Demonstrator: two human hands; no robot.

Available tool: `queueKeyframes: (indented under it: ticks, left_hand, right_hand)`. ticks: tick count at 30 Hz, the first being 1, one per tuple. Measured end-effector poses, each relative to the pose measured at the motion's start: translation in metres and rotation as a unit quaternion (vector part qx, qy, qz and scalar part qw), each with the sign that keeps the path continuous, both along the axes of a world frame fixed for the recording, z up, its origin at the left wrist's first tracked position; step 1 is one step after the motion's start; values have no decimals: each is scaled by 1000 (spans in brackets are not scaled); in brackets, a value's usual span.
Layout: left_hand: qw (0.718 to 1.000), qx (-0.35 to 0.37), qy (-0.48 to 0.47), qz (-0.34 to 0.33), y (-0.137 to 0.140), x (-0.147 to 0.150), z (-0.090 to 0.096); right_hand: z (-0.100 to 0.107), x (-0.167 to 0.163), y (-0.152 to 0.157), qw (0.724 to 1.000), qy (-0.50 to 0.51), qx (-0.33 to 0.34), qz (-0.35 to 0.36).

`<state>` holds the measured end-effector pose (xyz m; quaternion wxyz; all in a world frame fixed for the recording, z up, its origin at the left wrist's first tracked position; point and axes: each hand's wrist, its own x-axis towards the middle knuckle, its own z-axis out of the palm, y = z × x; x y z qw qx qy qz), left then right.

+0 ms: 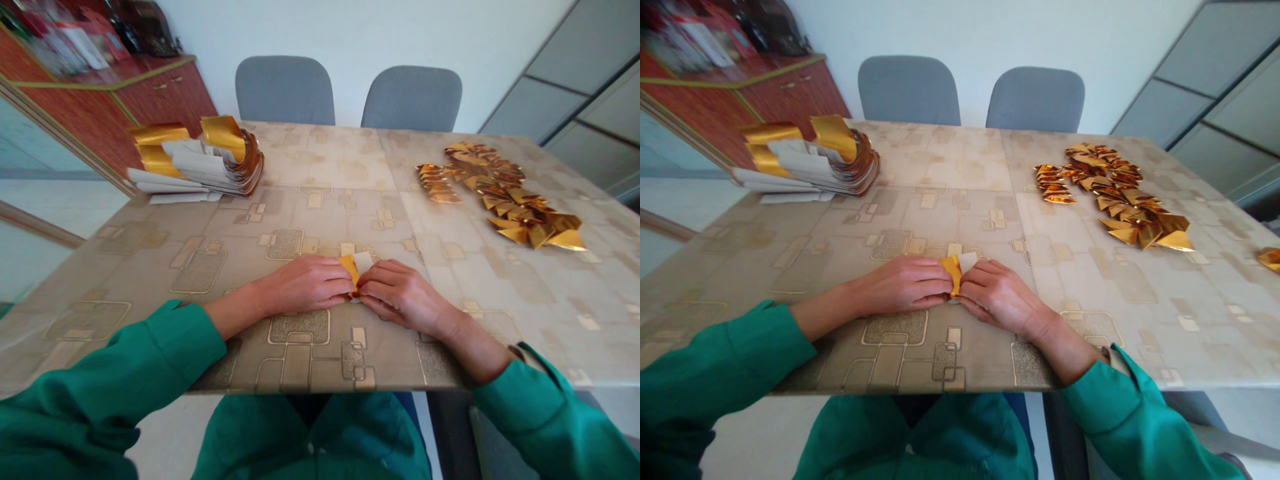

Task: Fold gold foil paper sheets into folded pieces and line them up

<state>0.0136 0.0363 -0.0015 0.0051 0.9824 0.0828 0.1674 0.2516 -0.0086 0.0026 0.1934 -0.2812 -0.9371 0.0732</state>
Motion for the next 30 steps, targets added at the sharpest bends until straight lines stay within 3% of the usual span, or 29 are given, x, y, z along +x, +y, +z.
queueKeyframes:
  ticks: [4,10,19,30]
  left_hand:
    - [999,-33,-12,25,-1,5,-5]
    - [979,-175,-42,94,-4,11,-5]
    - [971,-177,-50,154,-7,17,-10]
    - [967,-173,-30,183,-7,21,-9]
  right_hand:
    - [1,1,0,1000,3,-29,-3]
    - [-3,4,2,996,42,-80,-15]
    - [0,8,4,983,95,-156,-10]
    - [6,12,6,981,96,-171,7]
